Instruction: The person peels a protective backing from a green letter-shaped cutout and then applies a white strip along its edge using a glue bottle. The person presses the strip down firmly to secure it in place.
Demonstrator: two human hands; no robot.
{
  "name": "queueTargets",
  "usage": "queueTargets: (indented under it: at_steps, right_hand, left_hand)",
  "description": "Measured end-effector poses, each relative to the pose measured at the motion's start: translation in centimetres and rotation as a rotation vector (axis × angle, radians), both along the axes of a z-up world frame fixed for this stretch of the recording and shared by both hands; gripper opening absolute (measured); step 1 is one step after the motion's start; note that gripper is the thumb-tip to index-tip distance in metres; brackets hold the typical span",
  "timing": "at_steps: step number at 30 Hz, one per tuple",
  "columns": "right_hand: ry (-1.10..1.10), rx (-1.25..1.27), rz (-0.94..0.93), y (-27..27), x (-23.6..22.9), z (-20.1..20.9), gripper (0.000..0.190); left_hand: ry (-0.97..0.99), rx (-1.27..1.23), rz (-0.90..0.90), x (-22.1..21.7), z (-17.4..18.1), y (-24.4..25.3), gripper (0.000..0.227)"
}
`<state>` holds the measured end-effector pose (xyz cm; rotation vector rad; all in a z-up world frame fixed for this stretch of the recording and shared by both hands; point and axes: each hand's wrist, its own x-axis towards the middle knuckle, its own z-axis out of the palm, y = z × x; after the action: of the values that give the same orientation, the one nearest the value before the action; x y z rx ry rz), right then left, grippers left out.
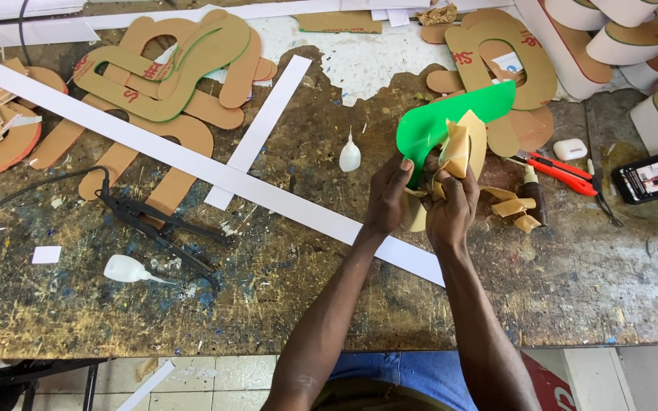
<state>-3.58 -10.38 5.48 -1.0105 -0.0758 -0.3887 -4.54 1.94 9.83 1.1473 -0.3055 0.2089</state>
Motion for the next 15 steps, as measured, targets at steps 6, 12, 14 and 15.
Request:
queueTargets:
  at_steps: [6, 12, 14, 15]
  right_hand:
    - [0.039, -0.008, 0.072, 0.2, -0.7, 0.6, 0.017]
    - [0.054, -0.012, 0.057, -0.7, -1.5, -0.1, 0.023]
    - [0.054, 0.000, 0.054, -1.4, -1.1, -1.8, 0.024]
    - [0.051, 0.011, 0.051, -1.8, -0.8, -2.6, 0.025]
  left_hand:
    - [0.040, -0.052, 0.034, 2.4, -3.9, 0.2, 0.053]
    - [0.044, -0.123, -0.052, 4.0, -6.0, 0.7, 0.047]
    - [0.044, -0.130, -0.059, 4.4, -6.2, 1.1, 0.046]
    - [0.040, -0.139, -0.066, 4.6, -6.3, 1.4, 0.045]
